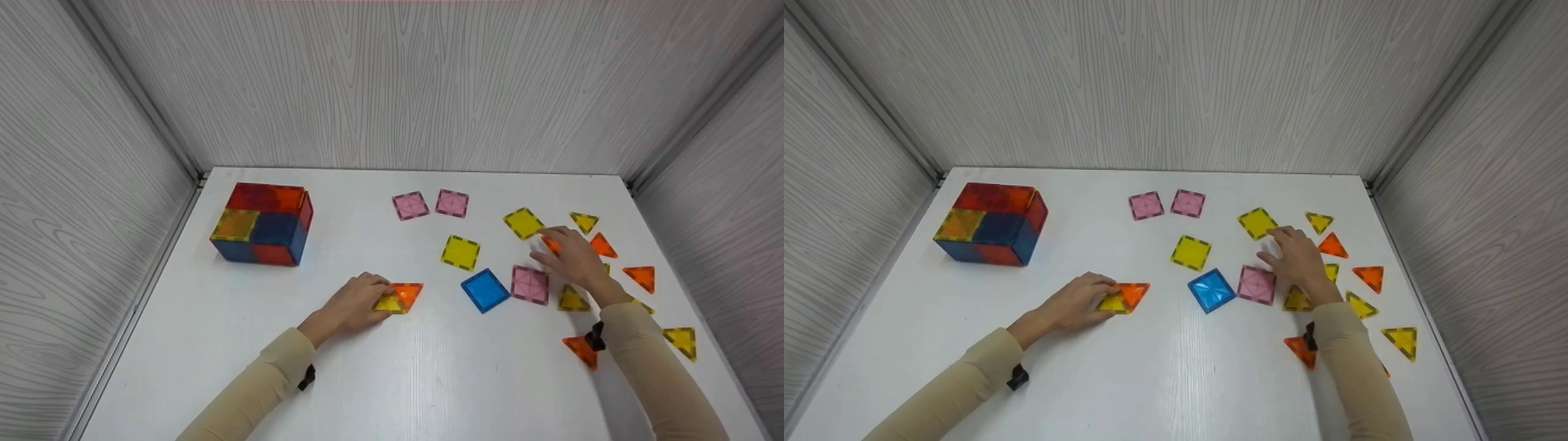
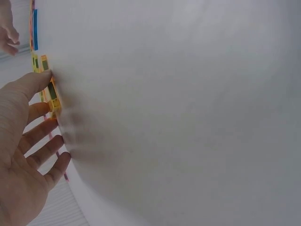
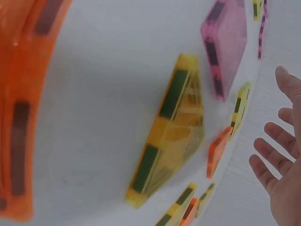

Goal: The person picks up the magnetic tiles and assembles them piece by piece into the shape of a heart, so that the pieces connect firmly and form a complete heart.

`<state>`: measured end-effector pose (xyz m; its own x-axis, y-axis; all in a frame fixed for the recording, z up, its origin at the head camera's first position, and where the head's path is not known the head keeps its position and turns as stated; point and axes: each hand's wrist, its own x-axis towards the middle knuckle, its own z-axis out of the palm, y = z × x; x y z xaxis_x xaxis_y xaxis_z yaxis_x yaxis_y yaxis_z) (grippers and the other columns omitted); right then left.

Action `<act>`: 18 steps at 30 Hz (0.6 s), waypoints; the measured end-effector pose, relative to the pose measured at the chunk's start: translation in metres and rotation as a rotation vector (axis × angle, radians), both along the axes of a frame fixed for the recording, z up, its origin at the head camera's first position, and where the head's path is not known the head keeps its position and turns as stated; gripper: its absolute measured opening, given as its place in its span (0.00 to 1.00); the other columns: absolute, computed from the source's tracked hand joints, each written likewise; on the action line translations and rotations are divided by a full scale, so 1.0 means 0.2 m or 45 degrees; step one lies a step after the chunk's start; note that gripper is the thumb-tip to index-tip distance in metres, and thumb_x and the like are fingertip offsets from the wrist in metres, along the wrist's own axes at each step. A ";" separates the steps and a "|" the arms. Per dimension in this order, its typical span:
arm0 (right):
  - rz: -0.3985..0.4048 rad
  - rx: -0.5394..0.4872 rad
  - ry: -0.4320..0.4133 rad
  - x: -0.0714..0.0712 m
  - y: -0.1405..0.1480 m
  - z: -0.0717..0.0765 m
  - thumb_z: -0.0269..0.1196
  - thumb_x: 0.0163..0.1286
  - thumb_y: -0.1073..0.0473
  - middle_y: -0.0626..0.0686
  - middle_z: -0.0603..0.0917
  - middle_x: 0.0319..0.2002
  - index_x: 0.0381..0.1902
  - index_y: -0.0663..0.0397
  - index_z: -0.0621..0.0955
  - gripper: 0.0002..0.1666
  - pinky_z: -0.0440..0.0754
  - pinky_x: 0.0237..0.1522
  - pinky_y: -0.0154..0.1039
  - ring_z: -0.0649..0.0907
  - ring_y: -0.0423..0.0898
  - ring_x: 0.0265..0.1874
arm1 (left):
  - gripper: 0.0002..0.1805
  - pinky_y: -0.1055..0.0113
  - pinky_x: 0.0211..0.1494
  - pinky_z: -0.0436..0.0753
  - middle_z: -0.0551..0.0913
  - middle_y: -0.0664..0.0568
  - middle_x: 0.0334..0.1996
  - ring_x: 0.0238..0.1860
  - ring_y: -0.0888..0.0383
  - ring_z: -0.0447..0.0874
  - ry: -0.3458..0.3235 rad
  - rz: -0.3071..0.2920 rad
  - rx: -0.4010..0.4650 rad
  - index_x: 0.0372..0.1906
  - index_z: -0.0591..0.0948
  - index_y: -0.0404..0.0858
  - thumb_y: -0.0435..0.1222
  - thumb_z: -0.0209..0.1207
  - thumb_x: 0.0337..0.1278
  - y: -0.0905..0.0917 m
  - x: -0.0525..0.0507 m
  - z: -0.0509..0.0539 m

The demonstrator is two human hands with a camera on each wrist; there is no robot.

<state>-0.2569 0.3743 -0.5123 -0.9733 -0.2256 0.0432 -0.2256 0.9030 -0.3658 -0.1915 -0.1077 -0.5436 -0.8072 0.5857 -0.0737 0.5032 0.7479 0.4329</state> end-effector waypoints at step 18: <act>-0.115 0.187 -0.250 -0.09 0.17 -0.07 0.62 0.78 0.42 0.73 0.66 0.76 0.78 0.60 0.68 0.41 0.65 0.75 0.73 0.66 0.74 0.74 | 0.29 0.51 0.75 0.77 0.81 0.47 0.68 0.68 0.48 0.77 -0.027 0.030 0.006 0.70 0.81 0.42 0.48 0.67 0.69 0.00 0.01 0.00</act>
